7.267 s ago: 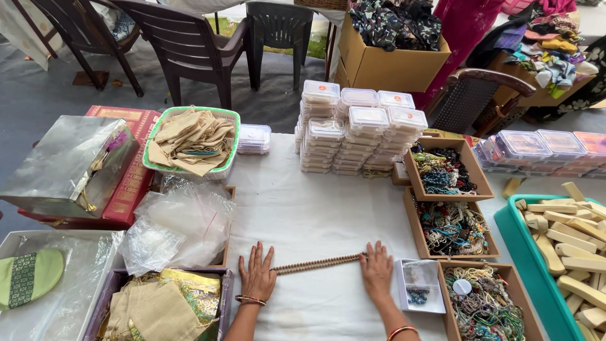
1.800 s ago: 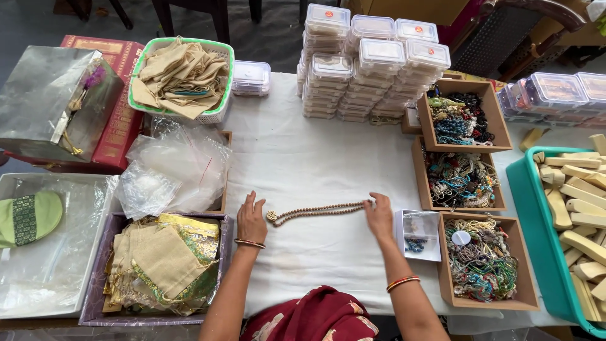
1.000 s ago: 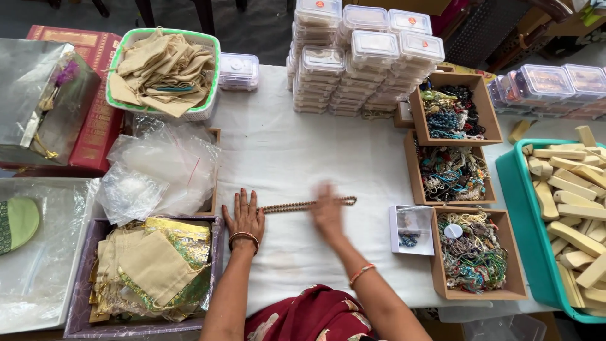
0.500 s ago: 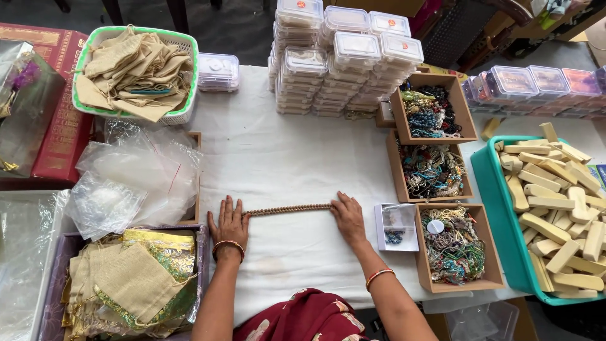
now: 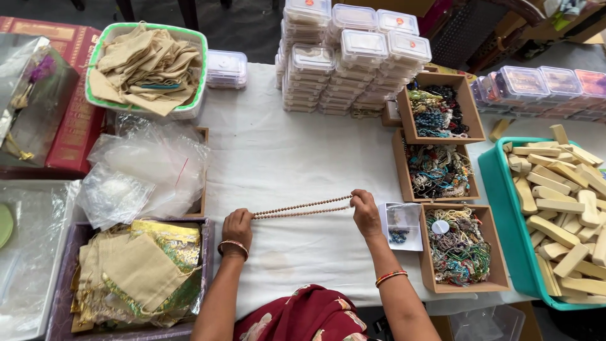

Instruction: The person lays out a string of brown beads on a white tablecloth, coils it, and places it into a small clear plastic bag. They then put the bag into a small beige cloth pouch, tie the pouch closed, and place it into a clear plastic container.

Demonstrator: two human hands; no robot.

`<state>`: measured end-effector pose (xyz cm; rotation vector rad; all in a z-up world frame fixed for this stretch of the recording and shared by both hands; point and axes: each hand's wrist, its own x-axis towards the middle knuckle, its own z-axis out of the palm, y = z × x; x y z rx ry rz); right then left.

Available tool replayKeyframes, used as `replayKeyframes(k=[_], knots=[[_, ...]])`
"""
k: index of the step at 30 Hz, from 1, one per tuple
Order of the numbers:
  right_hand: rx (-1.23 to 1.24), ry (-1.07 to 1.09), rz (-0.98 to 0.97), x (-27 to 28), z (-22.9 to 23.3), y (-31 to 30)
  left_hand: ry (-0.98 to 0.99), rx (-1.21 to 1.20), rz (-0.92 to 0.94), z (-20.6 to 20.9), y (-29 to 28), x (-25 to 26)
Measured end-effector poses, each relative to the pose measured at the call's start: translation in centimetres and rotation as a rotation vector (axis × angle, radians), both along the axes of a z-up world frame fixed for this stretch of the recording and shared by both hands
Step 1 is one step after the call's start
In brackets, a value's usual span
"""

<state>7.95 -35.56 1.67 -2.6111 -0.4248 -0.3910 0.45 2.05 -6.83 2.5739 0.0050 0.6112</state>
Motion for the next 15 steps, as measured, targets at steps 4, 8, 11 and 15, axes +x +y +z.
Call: replayKeyframes(k=[4,8,11,15], knots=[[-0.195,-0.102,0.017,-0.9,-3.3,0.6,0.076,0.022,-0.019,2.7,0.0,0.1],[-0.144,-0.001,0.045,-1.5,-5.9,5.1,0.167,0.064,-0.043,2.6,-0.4,0.0],[-0.036,0.109,0.183,-2.9,-2.3,11.9,0.296,0.196,-0.026,1.1,-0.4,1.1],[-0.184,0.272,0.436,-3.2,-0.6,14.9,0.554,0.409,0.063,-0.6,-0.6,1.9]])
